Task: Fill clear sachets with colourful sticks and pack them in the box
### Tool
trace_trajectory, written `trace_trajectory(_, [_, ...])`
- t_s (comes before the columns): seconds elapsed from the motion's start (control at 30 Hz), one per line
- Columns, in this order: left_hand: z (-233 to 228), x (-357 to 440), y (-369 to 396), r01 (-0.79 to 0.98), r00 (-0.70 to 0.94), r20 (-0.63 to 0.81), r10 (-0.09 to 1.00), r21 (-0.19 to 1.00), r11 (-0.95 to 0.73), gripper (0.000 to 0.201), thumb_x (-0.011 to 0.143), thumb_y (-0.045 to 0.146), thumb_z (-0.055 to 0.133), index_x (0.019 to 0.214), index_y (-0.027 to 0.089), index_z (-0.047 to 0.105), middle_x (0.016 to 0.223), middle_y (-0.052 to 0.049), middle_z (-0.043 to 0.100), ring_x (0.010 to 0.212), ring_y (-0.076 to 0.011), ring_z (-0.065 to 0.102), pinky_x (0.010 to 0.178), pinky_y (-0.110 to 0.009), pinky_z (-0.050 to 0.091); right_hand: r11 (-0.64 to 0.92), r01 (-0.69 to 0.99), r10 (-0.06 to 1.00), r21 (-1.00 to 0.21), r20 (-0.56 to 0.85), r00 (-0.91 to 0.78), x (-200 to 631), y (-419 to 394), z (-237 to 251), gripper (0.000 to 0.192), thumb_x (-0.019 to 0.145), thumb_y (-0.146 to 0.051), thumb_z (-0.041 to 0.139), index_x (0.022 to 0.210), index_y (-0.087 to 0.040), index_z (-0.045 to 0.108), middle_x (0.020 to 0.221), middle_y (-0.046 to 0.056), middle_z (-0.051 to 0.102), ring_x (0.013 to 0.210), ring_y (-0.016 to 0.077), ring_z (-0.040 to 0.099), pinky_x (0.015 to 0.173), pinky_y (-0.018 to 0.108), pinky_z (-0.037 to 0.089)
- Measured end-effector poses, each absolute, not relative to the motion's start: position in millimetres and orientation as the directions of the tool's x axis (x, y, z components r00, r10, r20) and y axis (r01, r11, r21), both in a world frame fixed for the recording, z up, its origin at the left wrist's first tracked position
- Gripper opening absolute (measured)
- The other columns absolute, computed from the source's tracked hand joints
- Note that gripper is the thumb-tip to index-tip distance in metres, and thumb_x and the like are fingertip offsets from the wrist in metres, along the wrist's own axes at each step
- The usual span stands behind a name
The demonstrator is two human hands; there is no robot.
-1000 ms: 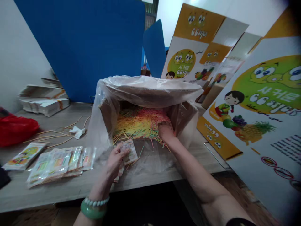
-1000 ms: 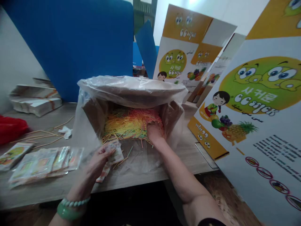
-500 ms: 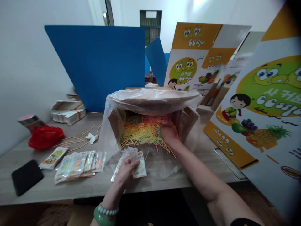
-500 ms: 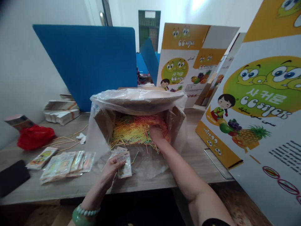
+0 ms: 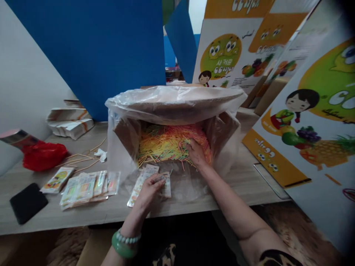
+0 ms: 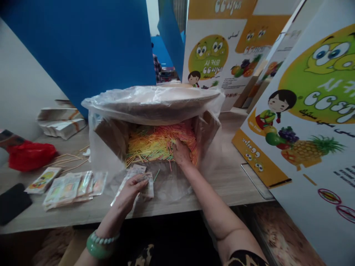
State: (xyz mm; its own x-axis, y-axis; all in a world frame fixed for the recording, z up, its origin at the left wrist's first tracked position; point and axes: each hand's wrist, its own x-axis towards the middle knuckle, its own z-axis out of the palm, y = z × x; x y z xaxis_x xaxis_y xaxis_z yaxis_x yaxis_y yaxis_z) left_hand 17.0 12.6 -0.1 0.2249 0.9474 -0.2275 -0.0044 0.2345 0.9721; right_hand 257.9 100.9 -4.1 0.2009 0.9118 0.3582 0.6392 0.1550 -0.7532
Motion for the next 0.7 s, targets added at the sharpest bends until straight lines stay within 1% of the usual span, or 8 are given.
trace_trajectory(0.07, [12,21,18,0.093,0.199,-0.058,0.978,0.995,0.04,0.014,0.075,0.029,0.067,0.08,0.017,0.071,0.096,-0.009,0.072,0.097,-0.0258,0.065,0.083,-0.036,0.05,0.184,0.559,0.938,-0.808,0.314,0.145,244,86,-9,0.012,0.089,-0.03,0.045,0.085,-0.023,0.055,0.079,0.003,0.059,0.077,0.0191,0.055,0.073,0.031,0.043])
trace_trajectory(0.13, [21,28,26,0.187,0.235,0.166,0.958,0.959,-0.212,0.01,0.08,0.025,0.061,0.074,0.019,0.068,0.121,-0.01,0.068,0.129,-0.0287,0.052,0.105,-0.042,0.04,0.233,0.439,0.965,-0.868,0.262,0.007,224,68,-19,0.016,0.089,-0.031,0.044,0.086,-0.023,0.057,0.083,0.003,0.063,0.083,0.0197,0.059,0.078,0.032,0.047])
trace_trajectory(0.2, [19,39,33,0.215,0.319,0.299,0.899,0.901,-0.377,0.013,0.084,0.025,0.058,0.074,0.02,0.064,0.133,-0.01,0.063,0.143,-0.027,0.037,0.115,-0.044,0.029,0.284,0.354,0.959,-0.891,0.257,-0.123,203,52,-33,0.015,0.088,-0.031,0.047,0.087,-0.023,0.06,0.087,0.003,0.065,0.093,0.0205,0.061,0.086,0.034,0.049])
trace_trajectory(0.23, [14,44,36,0.213,0.357,0.313,0.88,0.89,-0.403,0.013,0.085,0.025,0.057,0.075,0.021,0.063,0.134,-0.011,0.063,0.144,-0.0267,0.037,0.116,-0.044,0.029,0.289,0.353,0.956,-0.89,0.253,-0.148,194,46,-41,0.015,0.086,-0.032,0.049,0.085,-0.023,0.061,0.087,0.003,0.066,0.092,0.0201,0.062,0.086,0.033,0.05])
trace_trajectory(0.37, [-17,58,44,0.161,0.417,0.165,0.894,0.955,-0.251,0.014,0.084,0.029,0.057,0.073,0.021,0.059,0.124,-0.013,0.068,0.132,-0.0284,0.052,0.104,-0.042,0.043,0.282,0.423,0.959,-0.861,0.246,-0.14,179,36,-64,0.014,0.083,-0.027,0.05,0.081,-0.022,0.063,0.082,0.004,0.068,0.081,0.0203,0.062,0.079,0.033,0.05])
trace_trajectory(0.47, [-22,54,46,0.049,0.364,0.107,0.925,0.99,-0.134,0.015,0.082,0.031,0.06,0.072,0.02,0.062,0.116,-0.011,0.072,0.129,-0.0279,0.054,0.104,-0.04,0.042,0.239,0.482,0.969,-0.843,0.237,-0.067,182,35,-62,0.014,0.08,-0.022,0.051,0.084,-0.021,0.064,0.088,0.006,0.069,0.087,0.0215,0.062,0.084,0.035,0.049])
trace_trajectory(0.6, [-8,39,48,-0.063,0.204,0.025,0.979,0.998,-0.013,0.022,0.078,0.033,0.066,0.092,0.018,0.073,0.105,-0.009,0.074,0.107,-0.0256,0.064,0.096,-0.037,0.046,0.097,0.376,0.994,-0.922,0.111,0.017,189,36,-49,0.024,0.078,-0.018,0.048,0.095,-0.023,0.062,0.099,0.003,0.07,0.093,0.0187,0.062,0.085,0.032,0.049])
trace_trajectory(0.7, [-6,31,47,-0.151,0.25,-0.08,0.965,0.981,0.121,0.035,0.075,0.037,0.07,0.103,0.016,0.073,0.102,-0.009,0.074,0.094,-0.0232,0.065,0.088,-0.034,0.049,0.04,0.319,0.998,-0.947,0.053,0.031,192,37,-45,0.023,0.074,-0.02,0.05,0.094,-0.024,0.061,0.097,0.0,0.068,0.094,0.0184,0.061,0.087,0.032,0.047])
